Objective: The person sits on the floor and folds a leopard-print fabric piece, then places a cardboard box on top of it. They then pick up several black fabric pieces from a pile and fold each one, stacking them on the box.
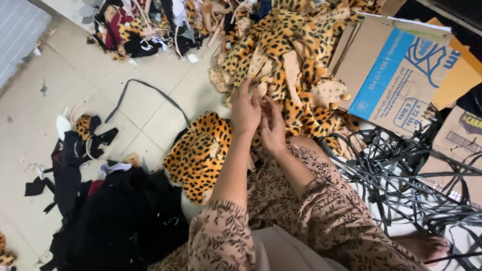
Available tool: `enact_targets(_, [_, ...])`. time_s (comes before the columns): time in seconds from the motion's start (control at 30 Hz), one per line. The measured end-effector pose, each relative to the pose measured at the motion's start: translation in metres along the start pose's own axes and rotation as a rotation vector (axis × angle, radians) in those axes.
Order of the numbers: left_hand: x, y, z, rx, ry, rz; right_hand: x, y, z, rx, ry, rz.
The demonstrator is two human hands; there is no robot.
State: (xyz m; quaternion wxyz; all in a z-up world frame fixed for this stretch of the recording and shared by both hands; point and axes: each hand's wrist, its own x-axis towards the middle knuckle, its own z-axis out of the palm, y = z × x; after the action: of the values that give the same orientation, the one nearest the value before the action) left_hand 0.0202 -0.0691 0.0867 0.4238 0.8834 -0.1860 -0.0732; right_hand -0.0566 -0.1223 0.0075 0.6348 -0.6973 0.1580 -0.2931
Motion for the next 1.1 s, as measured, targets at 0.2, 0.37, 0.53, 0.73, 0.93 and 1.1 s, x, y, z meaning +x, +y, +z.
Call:
enact_targets(0.2, [0.014,-0.051,0.03,0.193,0.18,0.273,0.004,-0.02,0.007,0.092,-0.045,0.245])
enact_targets(0.37, [-0.041,-0.071,-0.021,0.453,0.244,0.508,0.01,0.012,0.011,0.927,-0.162,0.695])
enact_targets(0.53, [-0.117,-0.109,-0.046,0.46,0.283,0.481,0.006,-0.032,0.022,1.046,-0.24,0.933])
enact_targets(0.73, [-0.191,-0.095,-0.064,-0.121,0.303,0.08,-0.016,-0.001,0.029,0.619,-0.523,1.11])
enact_targets(0.93, [-0.239,-0.148,-0.032,-0.67,0.181,-0.492,-0.031,-0.006,0.031,0.503,-0.758,1.171])
enact_targets(1.1, [-0.226,-0.102,-0.048,-1.502,0.295,-0.917,-0.031,-0.011,0.033,0.439,-0.993,1.078])
